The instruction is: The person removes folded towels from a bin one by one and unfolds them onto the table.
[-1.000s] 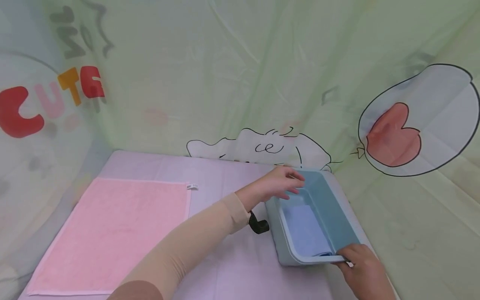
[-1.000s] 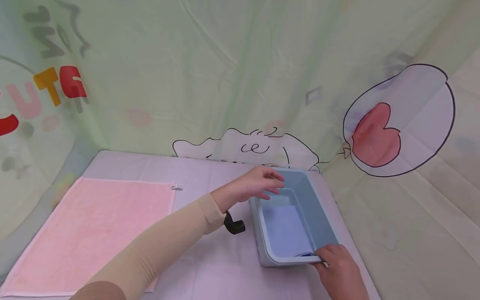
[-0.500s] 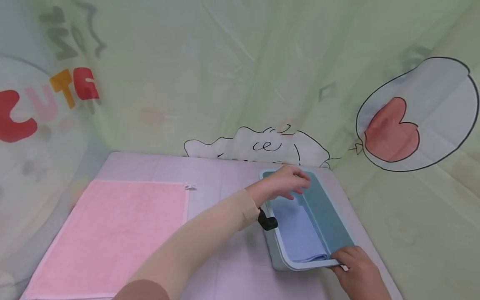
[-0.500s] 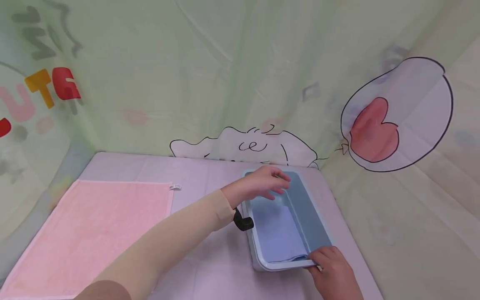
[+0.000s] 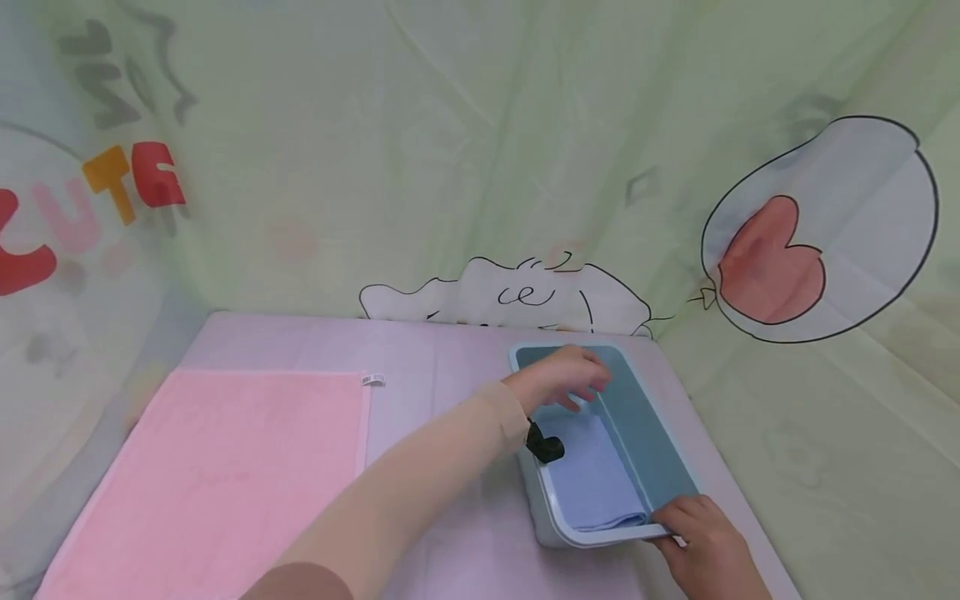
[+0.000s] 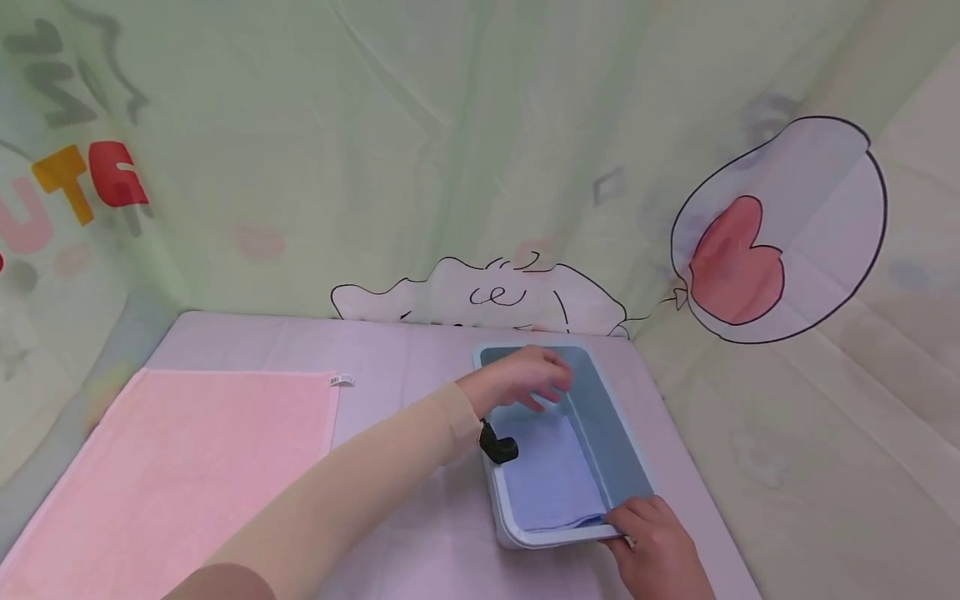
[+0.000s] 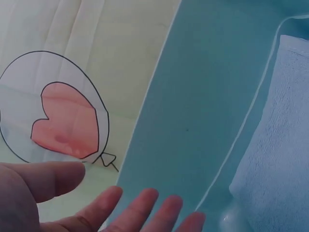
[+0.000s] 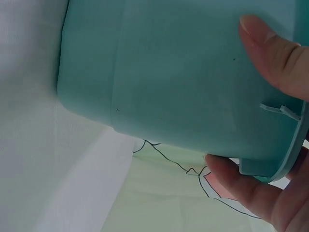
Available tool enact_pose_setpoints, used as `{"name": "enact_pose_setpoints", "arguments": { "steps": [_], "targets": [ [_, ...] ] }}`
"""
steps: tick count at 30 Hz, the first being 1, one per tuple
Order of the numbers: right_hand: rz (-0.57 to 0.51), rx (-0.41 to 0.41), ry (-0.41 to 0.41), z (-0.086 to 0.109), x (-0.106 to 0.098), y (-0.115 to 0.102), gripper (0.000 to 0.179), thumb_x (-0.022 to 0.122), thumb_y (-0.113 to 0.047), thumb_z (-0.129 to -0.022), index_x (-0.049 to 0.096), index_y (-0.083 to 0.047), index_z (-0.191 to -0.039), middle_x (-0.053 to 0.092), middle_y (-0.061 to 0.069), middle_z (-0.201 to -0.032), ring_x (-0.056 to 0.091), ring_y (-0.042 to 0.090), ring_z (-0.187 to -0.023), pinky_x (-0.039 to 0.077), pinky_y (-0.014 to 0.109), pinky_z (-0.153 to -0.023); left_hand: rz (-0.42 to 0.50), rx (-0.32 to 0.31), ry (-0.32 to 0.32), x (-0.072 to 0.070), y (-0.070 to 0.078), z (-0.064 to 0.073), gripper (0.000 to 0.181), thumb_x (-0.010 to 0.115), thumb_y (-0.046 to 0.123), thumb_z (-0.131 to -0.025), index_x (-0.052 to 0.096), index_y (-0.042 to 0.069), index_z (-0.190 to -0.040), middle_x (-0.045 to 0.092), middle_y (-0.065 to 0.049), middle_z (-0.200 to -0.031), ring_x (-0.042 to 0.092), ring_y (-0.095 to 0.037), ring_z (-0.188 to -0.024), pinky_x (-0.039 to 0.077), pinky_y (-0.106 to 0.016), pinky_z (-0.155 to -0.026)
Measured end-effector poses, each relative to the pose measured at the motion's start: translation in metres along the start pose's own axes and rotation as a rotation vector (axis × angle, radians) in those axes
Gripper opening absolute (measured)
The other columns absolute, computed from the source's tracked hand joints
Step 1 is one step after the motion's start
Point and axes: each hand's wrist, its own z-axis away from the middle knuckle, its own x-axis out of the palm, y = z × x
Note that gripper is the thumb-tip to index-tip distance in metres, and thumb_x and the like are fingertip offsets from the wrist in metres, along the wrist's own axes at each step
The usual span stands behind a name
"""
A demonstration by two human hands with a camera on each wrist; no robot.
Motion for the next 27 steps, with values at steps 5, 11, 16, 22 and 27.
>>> {"name": "enact_pose_setpoints", "arguments": {
  "steps": [5, 11, 16, 22, 27],
  "targets": [
    [0.013, -0.021, -0.006, -0.001, 0.000, -0.002, 0.056, 0.104, -0.001, -0.036, 0.071, -0.026, -0.073, 0.065, -0.015, -0.080, 0.057, 0.011, -0.079, 0.050, 0.016, -0.072, -0.057, -0.029, 0.009, -0.003, -0.006, -0.005, 0.041, 0.067, 0.022, -0.106, 0.064, 0.002, -0.141, 0.073, -0.019, -0.133, 0.067, -0.043, -0.131, 0.054, -0.060, -0.112],
    [-0.012, -0.065, 0.034, -0.004, 0.000, -0.005, 0.056, 0.103, 0.002, -0.032, 0.073, -0.022, -0.073, 0.066, -0.014, -0.080, 0.057, 0.014, -0.079, 0.050, 0.019, -0.073, -0.152, -0.115, 0.006, -0.012, -0.019, -0.011, 0.041, 0.062, 0.023, -0.108, 0.063, -0.001, -0.141, 0.069, -0.025, -0.139, 0.063, -0.047, -0.136, 0.051, -0.061, -0.116],
    [-0.030, -0.109, 0.049, -0.007, -0.002, -0.010, 0.056, 0.102, 0.002, -0.031, 0.073, -0.020, -0.073, 0.067, -0.012, -0.078, 0.057, 0.015, -0.077, 0.049, 0.023, -0.071, -0.204, -0.204, 0.006, -0.018, -0.027, -0.017, 0.045, 0.068, 0.025, -0.105, 0.061, 0.001, -0.143, 0.067, -0.026, -0.141, 0.063, -0.047, -0.135, 0.051, -0.060, -0.116],
    [-0.041, -0.146, 0.033, -0.013, -0.007, -0.014, 0.049, 0.097, 0.003, -0.038, 0.073, -0.019, -0.075, 0.067, -0.011, -0.079, 0.057, 0.015, -0.077, 0.048, 0.027, -0.072, -0.262, -0.270, -0.034, -0.025, -0.029, -0.019, 0.057, 0.072, 0.027, -0.102, 0.054, 0.003, -0.150, 0.063, -0.026, -0.146, 0.059, -0.046, -0.140, 0.050, -0.061, -0.117],
    [-0.031, -0.144, 0.015, -0.017, -0.010, -0.019, 0.048, 0.095, 0.004, -0.040, 0.074, -0.019, -0.076, 0.068, -0.012, -0.080, 0.057, 0.013, -0.077, 0.047, 0.028, -0.071, -0.392, -0.278, -0.068, -0.030, -0.029, -0.019, 0.050, 0.073, 0.031, -0.101, 0.062, 0.006, -0.142, 0.067, -0.023, -0.143, 0.064, -0.043, -0.134, 0.053, -0.055, -0.115]
  ]
}}
